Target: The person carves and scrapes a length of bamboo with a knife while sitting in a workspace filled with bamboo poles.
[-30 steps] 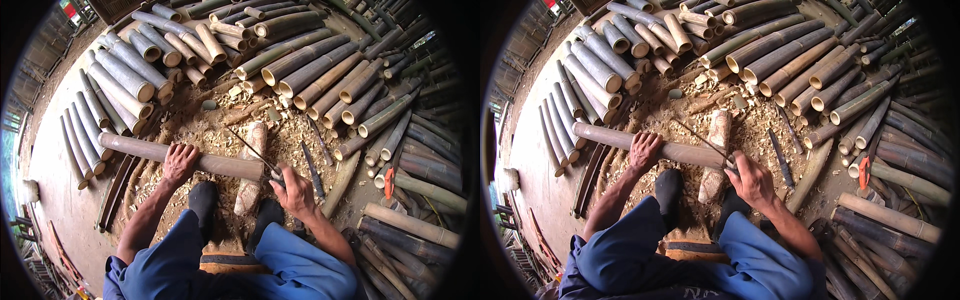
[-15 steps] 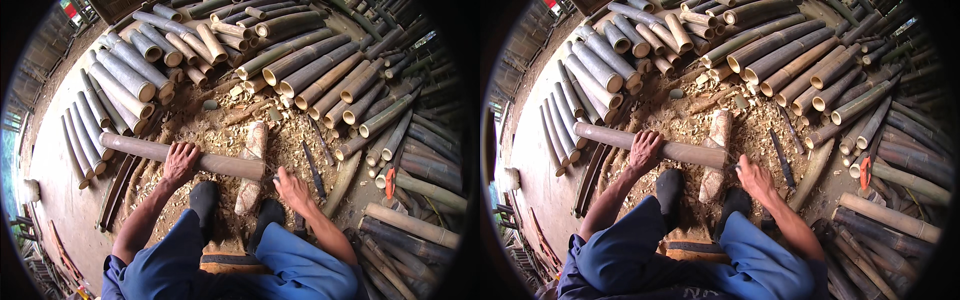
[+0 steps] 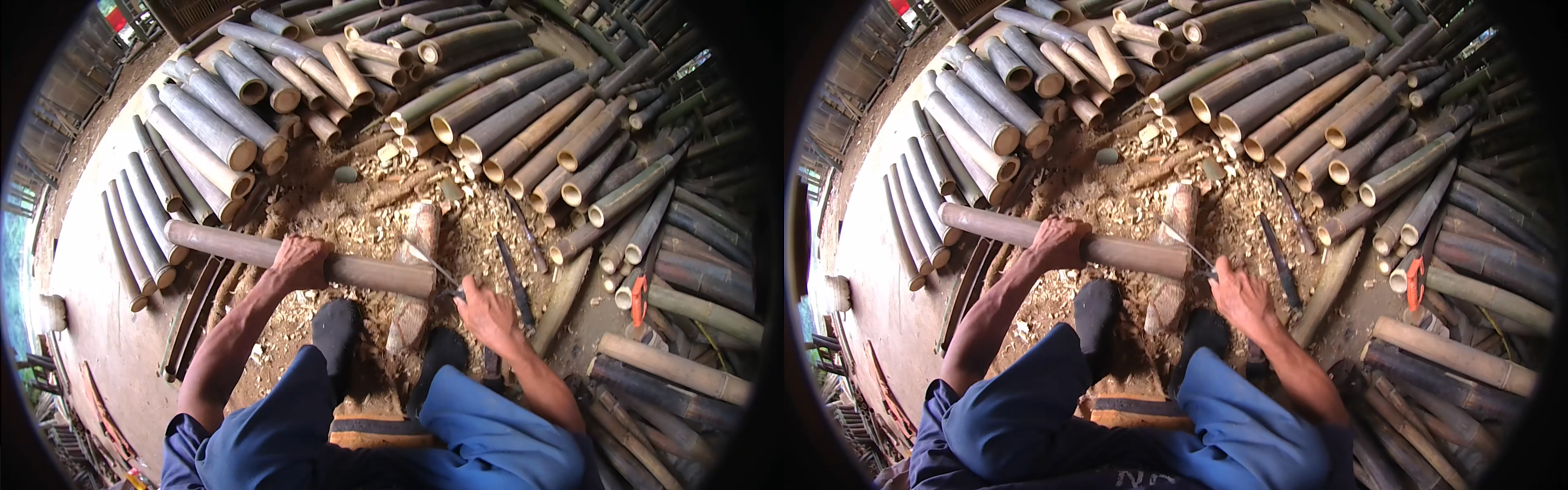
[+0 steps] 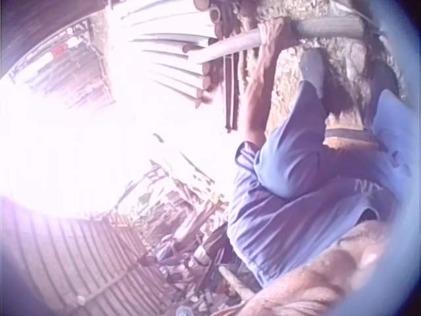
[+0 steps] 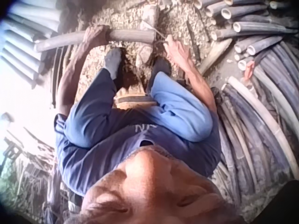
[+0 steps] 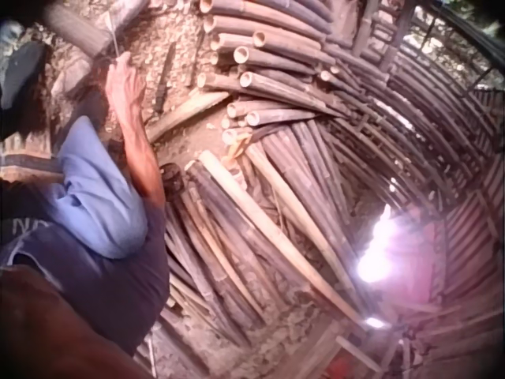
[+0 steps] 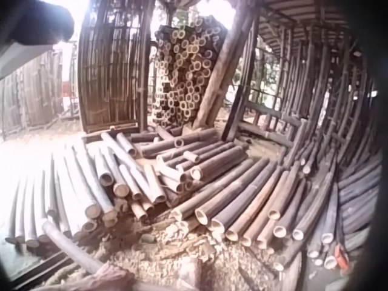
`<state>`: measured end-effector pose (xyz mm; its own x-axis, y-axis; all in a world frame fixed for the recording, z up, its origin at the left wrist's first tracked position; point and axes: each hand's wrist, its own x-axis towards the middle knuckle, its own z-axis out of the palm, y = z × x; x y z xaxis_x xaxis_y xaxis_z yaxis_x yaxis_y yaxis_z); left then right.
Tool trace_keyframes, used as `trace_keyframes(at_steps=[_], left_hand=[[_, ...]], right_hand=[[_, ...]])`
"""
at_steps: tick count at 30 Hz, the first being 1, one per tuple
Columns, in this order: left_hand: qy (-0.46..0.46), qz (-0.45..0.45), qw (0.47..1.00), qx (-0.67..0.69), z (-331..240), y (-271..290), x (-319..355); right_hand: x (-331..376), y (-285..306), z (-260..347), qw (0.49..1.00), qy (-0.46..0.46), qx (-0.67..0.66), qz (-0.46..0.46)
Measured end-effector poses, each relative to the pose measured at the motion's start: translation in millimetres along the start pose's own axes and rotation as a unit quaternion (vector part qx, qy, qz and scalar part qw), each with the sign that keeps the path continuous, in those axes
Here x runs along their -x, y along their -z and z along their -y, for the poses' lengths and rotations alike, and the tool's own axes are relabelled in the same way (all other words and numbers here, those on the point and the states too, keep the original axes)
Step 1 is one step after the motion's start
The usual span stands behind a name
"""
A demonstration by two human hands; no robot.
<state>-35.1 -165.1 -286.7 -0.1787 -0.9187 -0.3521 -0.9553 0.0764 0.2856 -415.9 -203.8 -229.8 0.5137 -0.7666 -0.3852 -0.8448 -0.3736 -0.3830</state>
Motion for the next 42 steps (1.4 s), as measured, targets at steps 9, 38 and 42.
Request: trace_keyframes(at_steps=[9, 38, 42], left_hand=[[-0.019, -0.127, 0.991, -0.034, -8, -28, 12], [-0.032, -0.298, 0.951, -0.069, -6, -55, 24], [-0.022, -0.308, 0.947, -0.086, -7, -62, 25]], right_hand=[[4, -29, -14, 0.998, 0.053, 0.023, -0.033], [13, 11, 31, 0.983, 0.125, -0.041, -0.126], [13, -11, 9, 0.931, 0.251, -0.078, -0.255]])
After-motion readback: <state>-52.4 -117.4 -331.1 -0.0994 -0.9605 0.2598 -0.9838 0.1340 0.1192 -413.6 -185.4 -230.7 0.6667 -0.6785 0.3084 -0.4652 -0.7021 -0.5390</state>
